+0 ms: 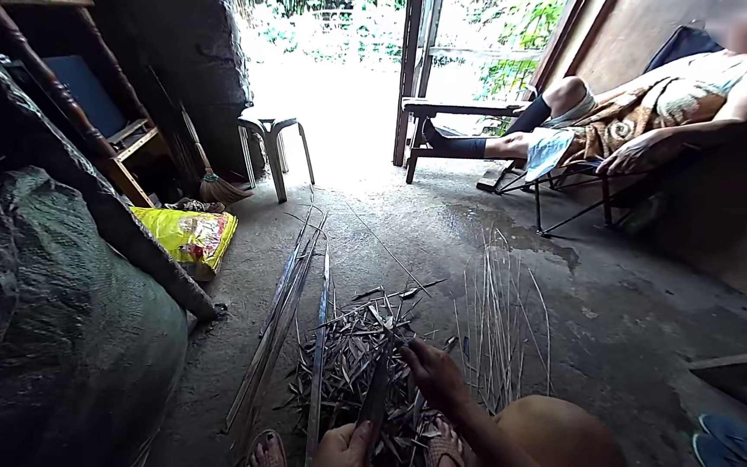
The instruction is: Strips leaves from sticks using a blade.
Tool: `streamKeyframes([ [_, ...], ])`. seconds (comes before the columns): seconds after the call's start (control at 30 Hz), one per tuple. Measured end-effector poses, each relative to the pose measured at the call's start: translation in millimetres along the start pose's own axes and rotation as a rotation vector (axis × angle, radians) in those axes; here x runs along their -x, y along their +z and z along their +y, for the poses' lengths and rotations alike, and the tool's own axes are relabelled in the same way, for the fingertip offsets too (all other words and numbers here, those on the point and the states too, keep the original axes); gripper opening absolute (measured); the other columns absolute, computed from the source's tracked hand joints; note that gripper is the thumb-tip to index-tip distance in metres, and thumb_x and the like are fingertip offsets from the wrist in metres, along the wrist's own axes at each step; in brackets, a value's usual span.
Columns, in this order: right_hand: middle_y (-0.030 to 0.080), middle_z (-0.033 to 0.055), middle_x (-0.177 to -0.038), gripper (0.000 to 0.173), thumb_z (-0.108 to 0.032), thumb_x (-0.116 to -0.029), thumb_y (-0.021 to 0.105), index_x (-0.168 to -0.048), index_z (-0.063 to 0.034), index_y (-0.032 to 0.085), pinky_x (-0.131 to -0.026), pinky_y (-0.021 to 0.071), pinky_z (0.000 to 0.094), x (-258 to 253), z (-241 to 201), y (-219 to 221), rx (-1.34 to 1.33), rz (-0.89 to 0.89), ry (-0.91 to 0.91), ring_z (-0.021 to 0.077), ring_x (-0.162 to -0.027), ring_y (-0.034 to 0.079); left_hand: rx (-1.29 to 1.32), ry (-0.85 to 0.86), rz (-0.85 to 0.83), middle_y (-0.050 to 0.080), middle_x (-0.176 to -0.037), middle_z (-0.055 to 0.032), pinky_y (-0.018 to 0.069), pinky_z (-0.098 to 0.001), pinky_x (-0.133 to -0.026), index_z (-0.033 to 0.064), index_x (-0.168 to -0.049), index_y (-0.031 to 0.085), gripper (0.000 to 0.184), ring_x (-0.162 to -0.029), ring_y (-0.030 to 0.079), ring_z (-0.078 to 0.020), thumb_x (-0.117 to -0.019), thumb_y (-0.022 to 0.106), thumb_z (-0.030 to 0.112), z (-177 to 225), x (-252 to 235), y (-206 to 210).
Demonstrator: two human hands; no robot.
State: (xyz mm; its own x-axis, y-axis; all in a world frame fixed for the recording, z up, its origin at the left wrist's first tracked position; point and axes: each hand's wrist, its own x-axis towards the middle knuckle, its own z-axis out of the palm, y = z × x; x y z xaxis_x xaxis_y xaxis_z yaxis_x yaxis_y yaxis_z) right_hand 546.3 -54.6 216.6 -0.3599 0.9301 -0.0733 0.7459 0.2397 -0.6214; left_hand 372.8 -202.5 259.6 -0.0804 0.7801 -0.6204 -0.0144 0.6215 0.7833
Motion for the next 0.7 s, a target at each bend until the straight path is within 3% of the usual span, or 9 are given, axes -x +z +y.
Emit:
streamKeyframes([
  [0.13,0.067,0.0194,-0.083,0.043,-0.034,-0.1104,0.044,-0.107,0.0011,0.068,-0.078,0.0512,0.0594,-6.1,-4.2,-10.4,-0.072,0.057,0.174,0.0374,-0.082,0.067,-0.055,-0.014,-0.002,0.054,-0.057,0.0014,0.043,-0.0215,-0.045,0.0047,-0.085,0.059,0.036,-0.044,0.049,-0.0063,-0.1118,0.044,0.023,0.5,0.0,-0.7],
  [0.23,0.063,0.0174,-0.083,0.044,-0.036,-0.1112,0.043,-0.104,0.0005,0.066,-0.077,0.0487,0.0565,-15.8,-5.7,-36.9,-0.079,0.019,0.226,0.034,-0.081,0.064,-0.057,-0.001,0.015,0.054,-0.056,0.0007,0.0437,-0.0221,-0.045,0.0043,-0.084,0.06,0.036,-0.044,0.049,-0.007,-0.1116,0.045,0.022,-0.1,-1.3,-2.1],
  [0.33,0.064,0.0154,-0.081,0.041,-0.034,-0.1085,0.048,-0.102,0.0016,0.069,-0.076,0.0495,0.0514,-1.4,-22.3,-53.5,-0.081,-0.262,-0.01,0.0286,-0.078,0.062,-0.096,0.015,0.065,0.056,-0.058,-0.0004,0.0451,-0.0231,-0.047,0.0033,-0.085,0.059,0.036,-0.045,0.051,-0.008,-0.1118,0.044,0.022,2.5,-8.5,-3.9],
  [0.47,0.065,0.0178,-0.08,0.047,-0.043,-0.1068,0.048,-0.101,-0.0002,0.067,-0.074,0.0514,0.0576,39.9,-47.7,-35.8,0.05,-0.605,-0.24,0.0356,-0.08,0.067,-0.199,0.03,0.084,0.058,-0.063,-0.001,0.0477,-0.0281,-0.054,0.0028,-0.09,0.064,0.029,-0.052,0.054,-0.01,-0.109,0.046,0.015,0.5,-14.5,-4.4],
  [0.57,0.067,0.018,-0.085,0.049,-0.045,-0.1077,0.043,-0.101,-0.0024,0.065,-0.076,0.0517,0.0579,46.9,-47.7,-23.7,0.188,-0.603,-0.271,0.0369,-0.087,0.069,-0.263,0.059,0.097,0.059,-0.064,-0.0019,0.0498,-0.0314,-0.056,0.0022,-0.092,0.067,0.029,-0.054,0.056,-0.0119,-0.108,0.046,0.015,-3.1,-15.5,0.0],
  [0.7,0.069,0.0184,-0.088,0.048,-0.043,-0.1081,0.042,-0.101,-0.0021,0.066,-0.075,0.0527,0.0563,46.5,-49.8,-17.7,0.269,-0.485,-0.24,0.0367,-0.088,0.07,-0.374,0.085,0.091,0.059,-0.068,-0.0064,0.0506,-0.0382,-0.065,0.0007,-0.086,0.063,0.036,-0.061,0.059,-0.0179,-0.1094,0.042,0.019,-0.5,-12.9,-0.6],
])
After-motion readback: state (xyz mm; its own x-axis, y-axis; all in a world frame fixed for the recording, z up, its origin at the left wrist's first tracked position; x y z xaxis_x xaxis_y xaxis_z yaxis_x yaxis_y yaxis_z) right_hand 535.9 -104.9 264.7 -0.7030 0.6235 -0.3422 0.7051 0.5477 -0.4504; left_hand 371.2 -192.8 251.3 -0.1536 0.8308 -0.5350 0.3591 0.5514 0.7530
